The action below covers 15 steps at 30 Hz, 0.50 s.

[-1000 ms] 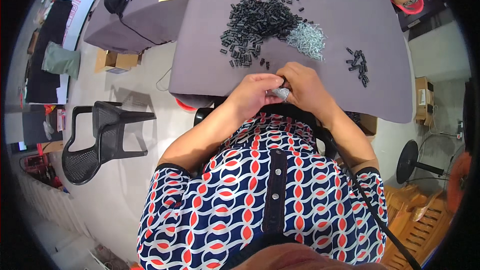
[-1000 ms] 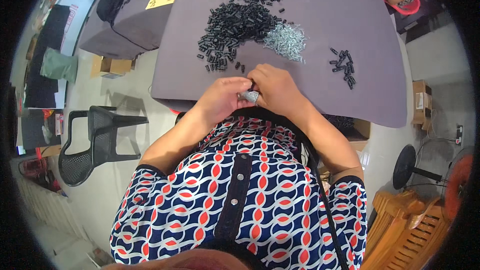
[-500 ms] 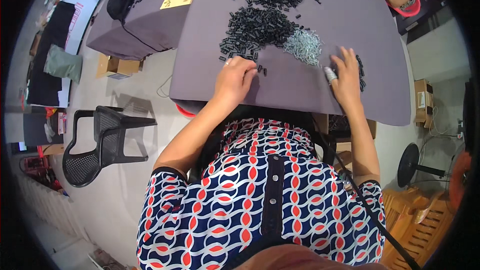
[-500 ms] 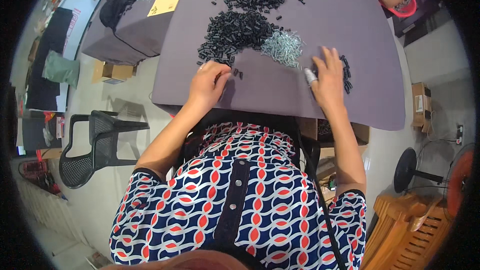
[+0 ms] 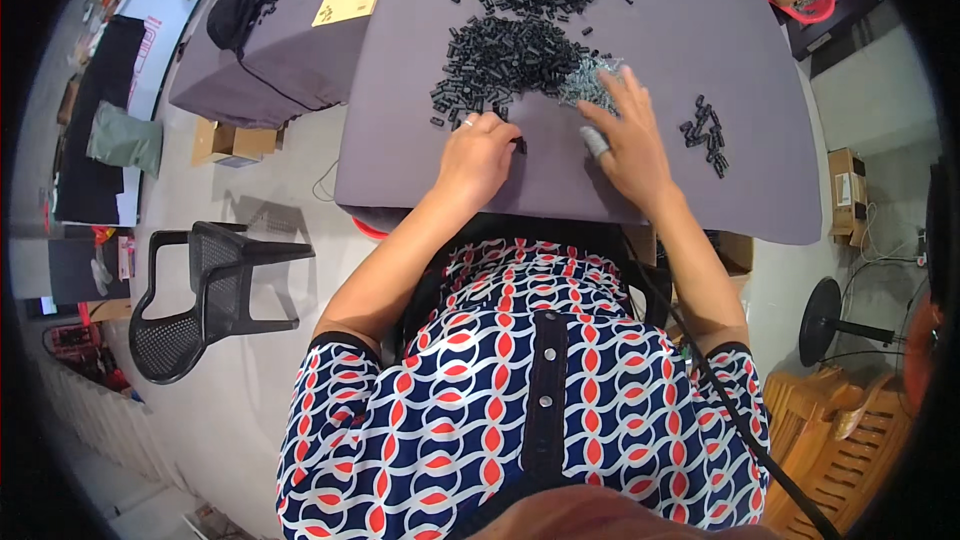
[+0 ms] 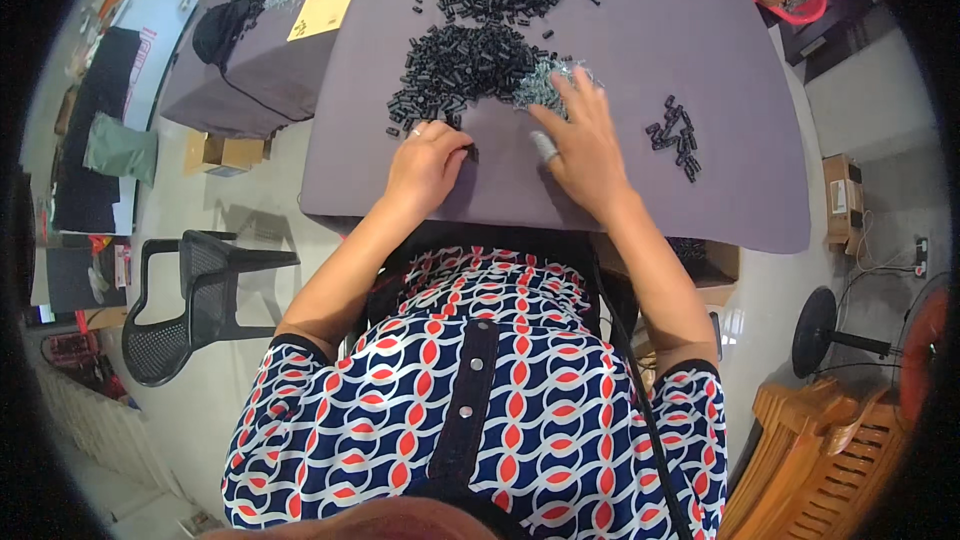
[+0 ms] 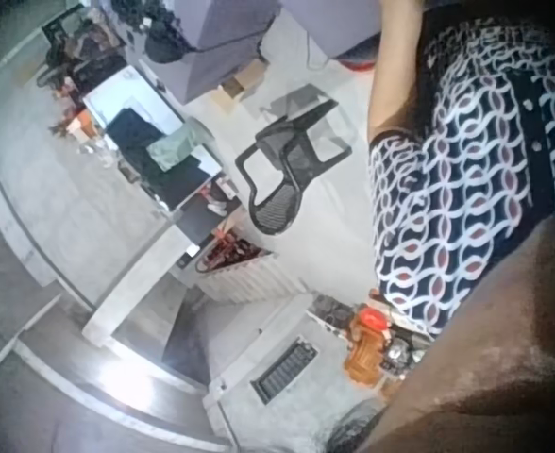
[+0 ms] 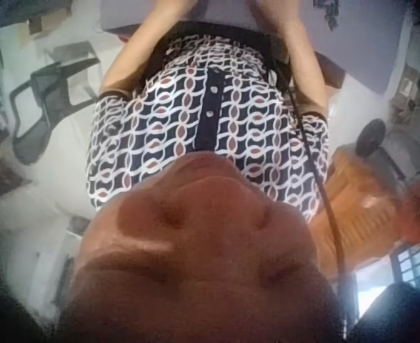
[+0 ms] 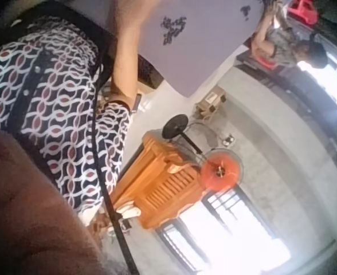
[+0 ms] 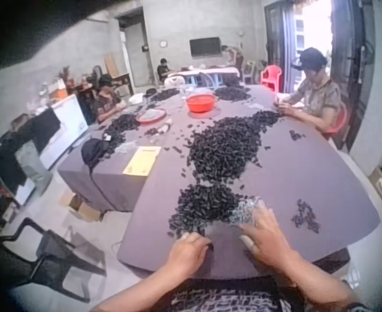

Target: Assembling small black plastic components into metal connectors manually.

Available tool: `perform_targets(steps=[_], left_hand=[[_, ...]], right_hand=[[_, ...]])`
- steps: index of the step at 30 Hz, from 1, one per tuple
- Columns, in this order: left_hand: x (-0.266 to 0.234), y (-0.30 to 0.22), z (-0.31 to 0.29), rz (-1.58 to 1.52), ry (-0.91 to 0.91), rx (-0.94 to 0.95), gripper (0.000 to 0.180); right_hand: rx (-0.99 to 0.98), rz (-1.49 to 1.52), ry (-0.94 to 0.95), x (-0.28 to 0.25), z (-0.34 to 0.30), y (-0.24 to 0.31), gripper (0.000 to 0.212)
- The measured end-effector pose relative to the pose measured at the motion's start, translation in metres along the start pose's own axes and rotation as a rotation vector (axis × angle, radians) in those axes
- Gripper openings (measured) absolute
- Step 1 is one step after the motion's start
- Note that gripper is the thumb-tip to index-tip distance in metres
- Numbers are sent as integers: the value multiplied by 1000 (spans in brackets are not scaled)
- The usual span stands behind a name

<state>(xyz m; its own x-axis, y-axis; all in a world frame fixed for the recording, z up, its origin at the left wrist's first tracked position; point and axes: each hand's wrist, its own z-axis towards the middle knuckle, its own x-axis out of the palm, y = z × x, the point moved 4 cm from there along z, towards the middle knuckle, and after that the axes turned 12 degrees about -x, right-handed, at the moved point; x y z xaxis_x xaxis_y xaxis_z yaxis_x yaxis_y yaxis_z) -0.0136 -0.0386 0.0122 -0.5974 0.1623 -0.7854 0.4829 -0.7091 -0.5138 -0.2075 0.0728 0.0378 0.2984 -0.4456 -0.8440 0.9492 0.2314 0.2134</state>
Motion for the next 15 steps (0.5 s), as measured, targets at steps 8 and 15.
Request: perform_targets(steps=[8,15], left_hand=[[-39,42,-16,-162,-150,-252,13],[-31,27,-18,-72,-181,-126,14]], right_hand=[[41,10,91,24,3,0,37],[32,75,112,18,5,4,46]])
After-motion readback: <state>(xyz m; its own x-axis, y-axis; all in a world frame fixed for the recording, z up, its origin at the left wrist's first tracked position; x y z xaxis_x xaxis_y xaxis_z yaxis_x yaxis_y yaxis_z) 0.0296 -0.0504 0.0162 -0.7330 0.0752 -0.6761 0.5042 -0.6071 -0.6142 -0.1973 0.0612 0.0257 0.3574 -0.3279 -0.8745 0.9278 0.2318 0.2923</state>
